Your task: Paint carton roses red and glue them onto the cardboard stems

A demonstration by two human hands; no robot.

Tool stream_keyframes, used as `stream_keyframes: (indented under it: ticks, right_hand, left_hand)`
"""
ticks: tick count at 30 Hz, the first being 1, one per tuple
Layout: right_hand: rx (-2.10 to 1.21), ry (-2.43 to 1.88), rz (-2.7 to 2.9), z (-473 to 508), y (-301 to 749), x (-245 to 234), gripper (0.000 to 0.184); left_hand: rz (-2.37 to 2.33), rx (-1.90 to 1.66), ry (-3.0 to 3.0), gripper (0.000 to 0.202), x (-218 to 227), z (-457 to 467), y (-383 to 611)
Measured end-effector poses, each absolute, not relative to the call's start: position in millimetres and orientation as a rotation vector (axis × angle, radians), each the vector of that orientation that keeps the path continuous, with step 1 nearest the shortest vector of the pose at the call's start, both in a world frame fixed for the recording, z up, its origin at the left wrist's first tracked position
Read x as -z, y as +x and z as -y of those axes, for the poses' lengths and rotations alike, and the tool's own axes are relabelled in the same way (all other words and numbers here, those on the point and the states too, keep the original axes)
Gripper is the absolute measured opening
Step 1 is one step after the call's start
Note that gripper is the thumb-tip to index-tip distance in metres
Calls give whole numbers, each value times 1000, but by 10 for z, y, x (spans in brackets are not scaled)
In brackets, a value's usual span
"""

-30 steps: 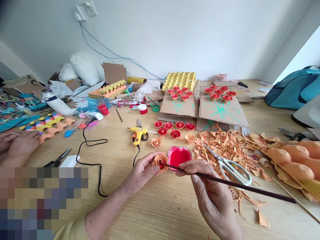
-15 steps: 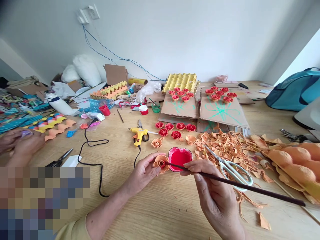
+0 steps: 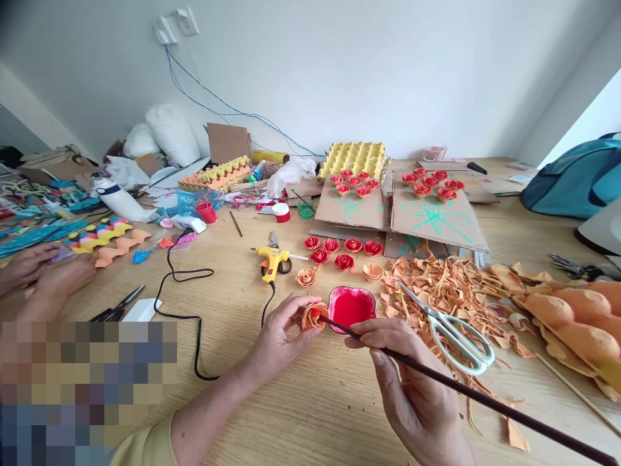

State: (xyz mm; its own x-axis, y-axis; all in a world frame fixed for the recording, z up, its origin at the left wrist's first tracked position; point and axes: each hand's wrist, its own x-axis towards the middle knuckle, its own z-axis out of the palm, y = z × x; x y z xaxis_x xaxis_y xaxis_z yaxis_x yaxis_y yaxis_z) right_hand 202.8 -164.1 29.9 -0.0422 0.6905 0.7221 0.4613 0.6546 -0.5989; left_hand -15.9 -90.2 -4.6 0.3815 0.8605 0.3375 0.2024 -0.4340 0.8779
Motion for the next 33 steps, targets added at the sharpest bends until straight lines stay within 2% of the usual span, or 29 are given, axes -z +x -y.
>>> stream_keyframes:
  ticks: [11,18,33]
  right_hand:
    - [-298,-897,1837,1689,2041,-158,31]
    - [-234,-923,1888,1664,1926,-283,24]
    - [-245,-898,1931,1708,1899,-448,24]
  left_hand:
    - [-914,-1046,2003,35,-18,945,-146]
    - [-877,-1009,2089,37,6,948,-140]
    - [-902,-987,2079,37,-6,951,-133]
